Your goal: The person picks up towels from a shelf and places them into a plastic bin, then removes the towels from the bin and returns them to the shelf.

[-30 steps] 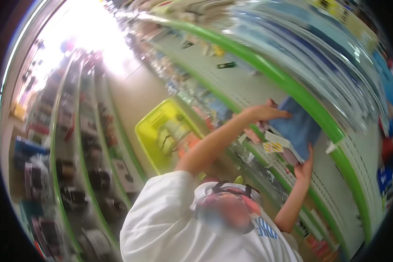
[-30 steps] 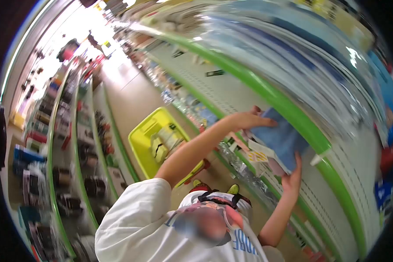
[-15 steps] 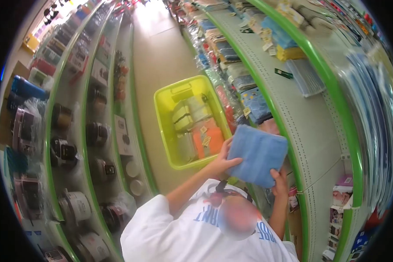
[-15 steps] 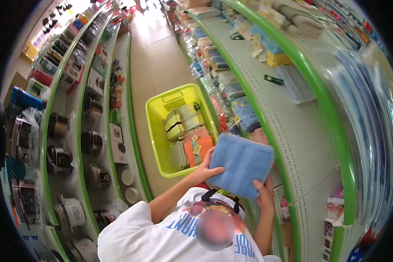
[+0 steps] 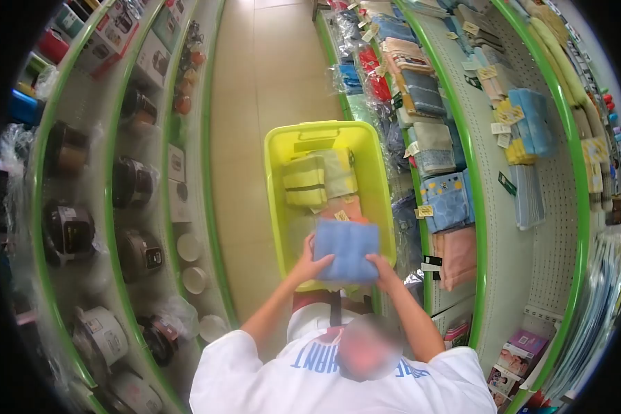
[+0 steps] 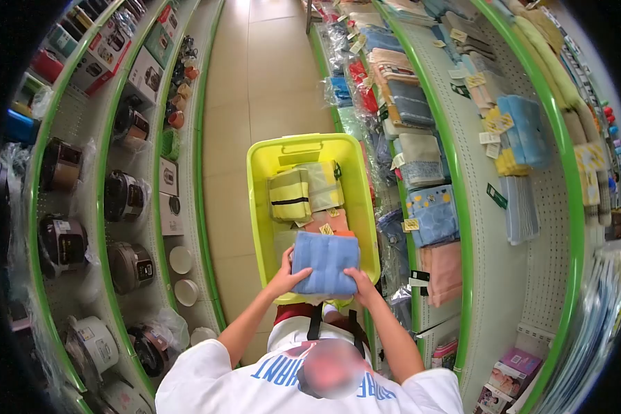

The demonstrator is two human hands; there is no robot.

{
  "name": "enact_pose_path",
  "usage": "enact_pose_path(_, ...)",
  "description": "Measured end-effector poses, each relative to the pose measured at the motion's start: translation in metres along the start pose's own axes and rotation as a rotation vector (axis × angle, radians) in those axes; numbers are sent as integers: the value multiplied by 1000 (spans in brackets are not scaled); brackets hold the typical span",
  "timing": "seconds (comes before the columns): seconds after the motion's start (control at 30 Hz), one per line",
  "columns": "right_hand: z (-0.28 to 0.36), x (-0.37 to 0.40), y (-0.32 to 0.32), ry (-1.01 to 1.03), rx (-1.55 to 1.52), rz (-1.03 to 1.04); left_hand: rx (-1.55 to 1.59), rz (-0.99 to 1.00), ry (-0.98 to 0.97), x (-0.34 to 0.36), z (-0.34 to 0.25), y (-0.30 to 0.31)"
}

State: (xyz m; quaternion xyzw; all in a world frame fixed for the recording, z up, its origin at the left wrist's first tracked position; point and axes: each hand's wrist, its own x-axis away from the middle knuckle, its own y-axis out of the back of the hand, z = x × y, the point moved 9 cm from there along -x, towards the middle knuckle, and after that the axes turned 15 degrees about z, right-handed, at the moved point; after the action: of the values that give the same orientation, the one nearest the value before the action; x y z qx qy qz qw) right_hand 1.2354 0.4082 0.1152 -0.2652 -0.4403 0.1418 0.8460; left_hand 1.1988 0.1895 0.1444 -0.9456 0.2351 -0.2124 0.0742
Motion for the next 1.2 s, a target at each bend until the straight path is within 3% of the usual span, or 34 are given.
enact_pose_path(0.1,29,-49,-8,-54,-89,-40,86,-62,-48,-36,-9,35)
enact_pose_path(0.33,119,-125,22,147,67,-150,134,-127,-171,-135,-5,85)
enact_pose_path(0.4,135,-124,39,210,416,-445,153,-167,-136,-156,11,88)
enact_pose_path(0.47,118,-131,89,224,818,-672,-40,-248,-124,-177,48,89)
enact_pose_path(0.53,92,-120,74,228,1050,-651,-199,-292,-80,-184,60,83)
enact_pose_path(0.6,39,-122,68,346,955,-339,-319,-307,-8,-183,54,76)
enact_pose_path(0.7,12,-60,-1,132,1089,-353,-260,-287,-62,-186,59,79)
enact_pose_path(0.8,-26,-21,-18,43,1087,-352,-245,-239,-11,-187,61,79)
enact_pose_path(0.93,-14,6,-52,171,1306,-291,-245,-214,16,-193,69,81)
enact_pose_path(1.1,-11,8,-34,30,1028,-272,-451,-254,230,-171,50,73)
enact_pose_path(1.13,-12,13,-32,15,962,-281,-449,-224,197,-170,54,72)
enact_pose_path(1.2,-20,23,-25,78,942,-301,-528,-149,269,-156,65,65)
